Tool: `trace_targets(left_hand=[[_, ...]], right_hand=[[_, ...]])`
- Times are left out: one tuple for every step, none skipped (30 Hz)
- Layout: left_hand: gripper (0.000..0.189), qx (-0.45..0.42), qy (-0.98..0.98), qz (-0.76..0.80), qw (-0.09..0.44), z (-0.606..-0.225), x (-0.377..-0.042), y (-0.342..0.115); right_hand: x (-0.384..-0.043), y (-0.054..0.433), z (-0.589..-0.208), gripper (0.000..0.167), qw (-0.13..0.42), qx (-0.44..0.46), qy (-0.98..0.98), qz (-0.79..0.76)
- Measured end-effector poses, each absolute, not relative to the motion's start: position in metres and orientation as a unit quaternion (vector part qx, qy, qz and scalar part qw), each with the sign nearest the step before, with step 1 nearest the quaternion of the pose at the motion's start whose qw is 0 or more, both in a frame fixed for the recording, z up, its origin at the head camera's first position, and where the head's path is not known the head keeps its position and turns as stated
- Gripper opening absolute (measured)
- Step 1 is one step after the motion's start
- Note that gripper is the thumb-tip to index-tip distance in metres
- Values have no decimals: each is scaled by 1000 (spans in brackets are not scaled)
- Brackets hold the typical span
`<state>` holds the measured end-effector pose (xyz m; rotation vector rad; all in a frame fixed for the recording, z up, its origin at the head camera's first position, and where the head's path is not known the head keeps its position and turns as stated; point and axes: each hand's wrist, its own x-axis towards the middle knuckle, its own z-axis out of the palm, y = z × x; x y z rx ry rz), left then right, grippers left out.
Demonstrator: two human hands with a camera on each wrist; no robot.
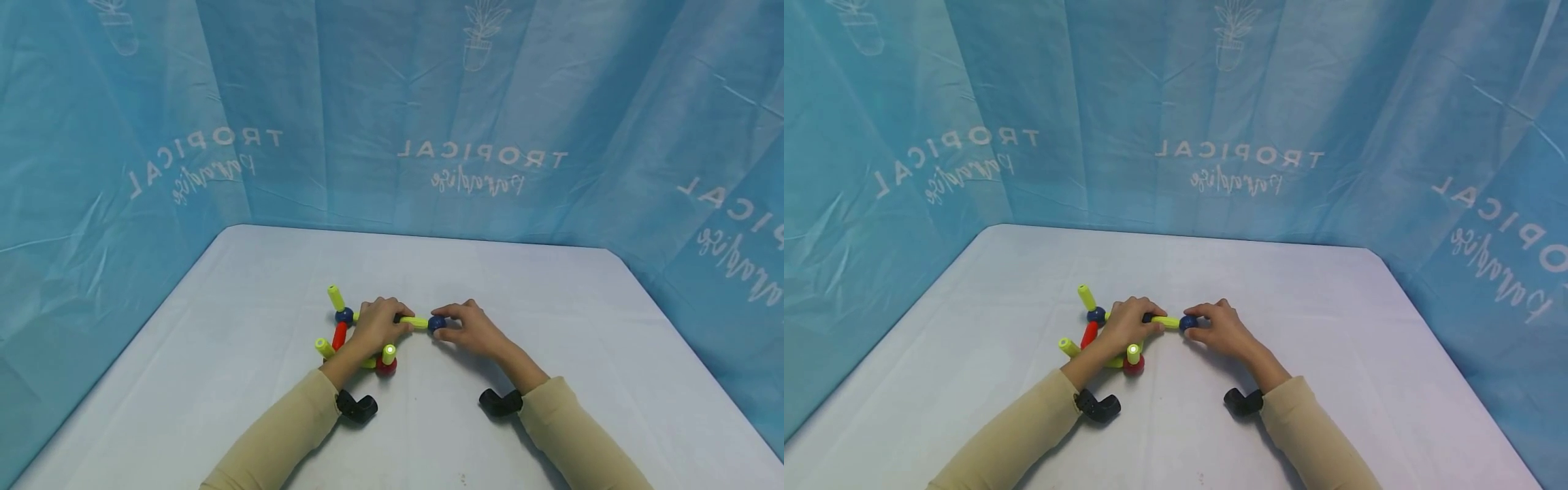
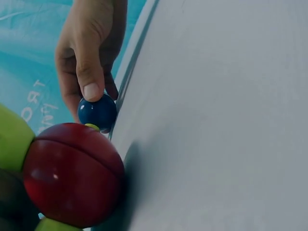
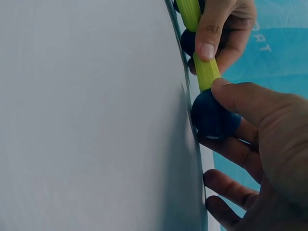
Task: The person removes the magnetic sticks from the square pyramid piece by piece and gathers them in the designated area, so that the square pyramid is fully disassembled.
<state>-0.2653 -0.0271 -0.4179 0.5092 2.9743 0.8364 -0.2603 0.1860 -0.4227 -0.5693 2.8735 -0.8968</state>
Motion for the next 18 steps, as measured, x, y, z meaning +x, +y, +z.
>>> trace_targets(left_hand=[[24, 165, 950, 266, 2, -418, -265, -28], [24, 168, 949, 266, 0, -418, -264, -28], [24, 170, 949, 267, -2, -418, -264, -28], [24, 171, 948, 267, -3, -417, -263, -29], [23, 171, 948, 268, -4, -417, -263, -29], [23, 171, 948, 267, -5, -417, -263, -29], [23, 171, 949, 266, -7, -418, -263, -29], [22, 171, 949, 265, -8, -418, -262, -29], [22, 170, 949, 264, -9, -419, -262, -29], [22, 170, 950, 263, -10, -419, -263, -29], [22, 169, 950, 261, -11, -420, -263, -29], [23, 166, 951, 259, -13, -420, -263, -29], [23, 163, 952, 259, -15, -421, -263, -30], [22, 160, 952, 259, -18, -421, -264, -30], [23, 157, 953, 260, -19, -422, -264, -31], [23, 155, 953, 259, -21, -422, -265, -33], [23, 153, 953, 259, -24, -422, -265, -34], [22, 151, 953, 261, -26, -422, -265, -36]], right_hand=[[-260, 185, -423, 44, 39, -183, 939, -290], [-260, 184, -423, 44, 38, -182, 940, -287], [-259, 183, -423, 44, 36, -181, 941, -284], [-259, 183, -424, 44, 35, -179, 942, -283], [-259, 182, -424, 44, 34, -177, 942, -282], [-259, 182, -424, 43, 33, -176, 942, -282], [-260, 182, -424, 43, 32, -176, 943, -281], [-259, 182, -424, 42, 30, -177, 943, -281], [-259, 182, -425, 42, 29, -178, 943, -279], [-259, 182, -425, 42, 27, -179, 943, -278], [-259, 183, -425, 42, 23, -181, 944, -276], [-258, 185, -425, 42, 20, -181, 944, -276], [-257, 187, -425, 42, 18, -180, 943, -279], [-257, 190, -425, 42, 18, -176, 943, -283], [-256, 193, -425, 42, 18, -171, 943, -285], [-255, 197, -426, 41, 19, -163, 943, -288], [-255, 201, -426, 41, 21, -155, 943, -293], [-255, 205, -426, 41, 24, -148, 943, -297]])
